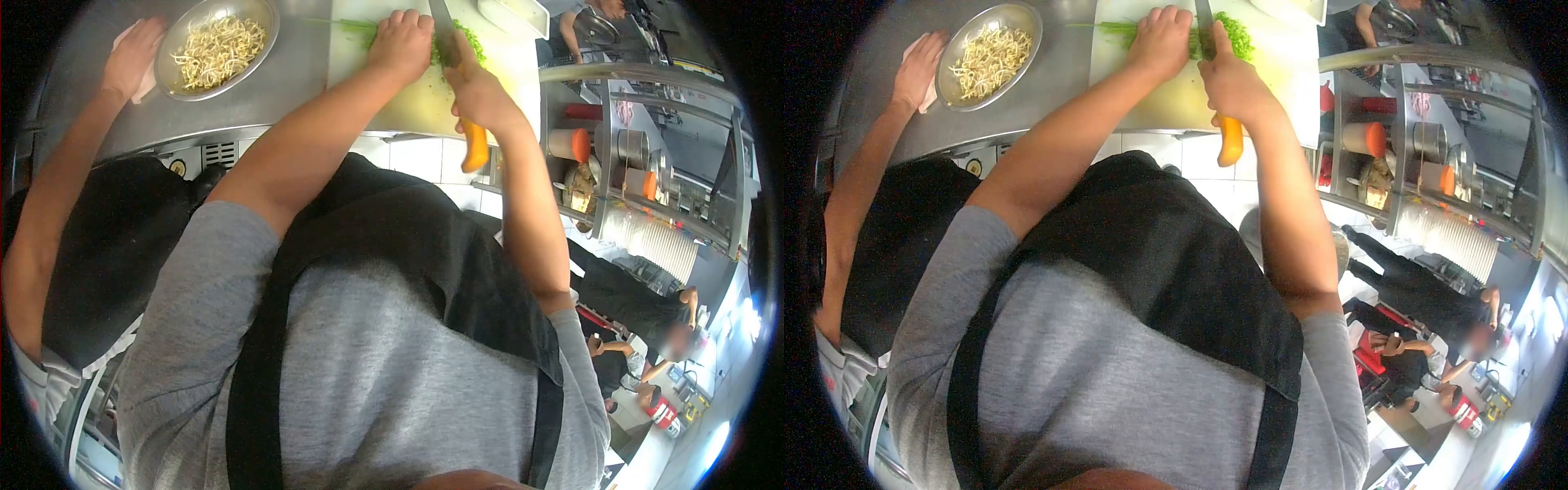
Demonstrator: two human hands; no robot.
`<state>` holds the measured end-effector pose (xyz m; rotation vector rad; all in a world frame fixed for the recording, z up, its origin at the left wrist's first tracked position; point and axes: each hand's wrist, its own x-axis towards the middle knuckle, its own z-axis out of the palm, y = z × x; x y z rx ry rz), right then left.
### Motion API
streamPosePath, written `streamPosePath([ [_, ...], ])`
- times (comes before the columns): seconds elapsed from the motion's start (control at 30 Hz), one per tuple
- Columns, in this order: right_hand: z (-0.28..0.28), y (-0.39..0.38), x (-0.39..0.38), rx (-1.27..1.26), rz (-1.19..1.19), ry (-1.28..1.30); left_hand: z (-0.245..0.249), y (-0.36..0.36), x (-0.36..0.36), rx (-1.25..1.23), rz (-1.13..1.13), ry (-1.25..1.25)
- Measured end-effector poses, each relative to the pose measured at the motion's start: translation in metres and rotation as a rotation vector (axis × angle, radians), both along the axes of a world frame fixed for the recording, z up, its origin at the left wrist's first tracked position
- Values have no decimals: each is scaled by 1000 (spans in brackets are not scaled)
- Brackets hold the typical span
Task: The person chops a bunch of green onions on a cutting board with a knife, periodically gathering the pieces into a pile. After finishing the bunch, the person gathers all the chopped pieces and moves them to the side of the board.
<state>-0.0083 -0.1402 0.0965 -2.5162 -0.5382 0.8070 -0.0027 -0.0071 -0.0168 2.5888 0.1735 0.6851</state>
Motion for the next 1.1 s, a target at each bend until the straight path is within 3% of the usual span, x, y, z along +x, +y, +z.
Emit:
streamPosePath([
  [0.07,-10,-12,2,8,124,-35,-2,0,2,-12,3,21],
  [0.23,-36,2,-8,-42,48,-228,-3,-1,6,-53,26,43],
  [0.33,20,7,-7,25,-80,99,12,2,-5,19,-2,96],
  [0.4,-1,-6,-1,49,154,-71,11,3,-5,30,6,113],
  [0.53,-53,0,-6,3,84,-244,10,0,-2,15,43,92],
  [0.63,-49,-5,7,49,75,-171,6,2,0,45,19,110],
  [0.77,-15,-7,-8,100,-151,11,9,-3,1,17,17,126],
  [0.93,-16,-8,-10,72,-138,0,17,-16,9,-65,39,138],
  [1.1,-22,-11,-7,81,-78,-56,16,11,8,71,-29,75],
])
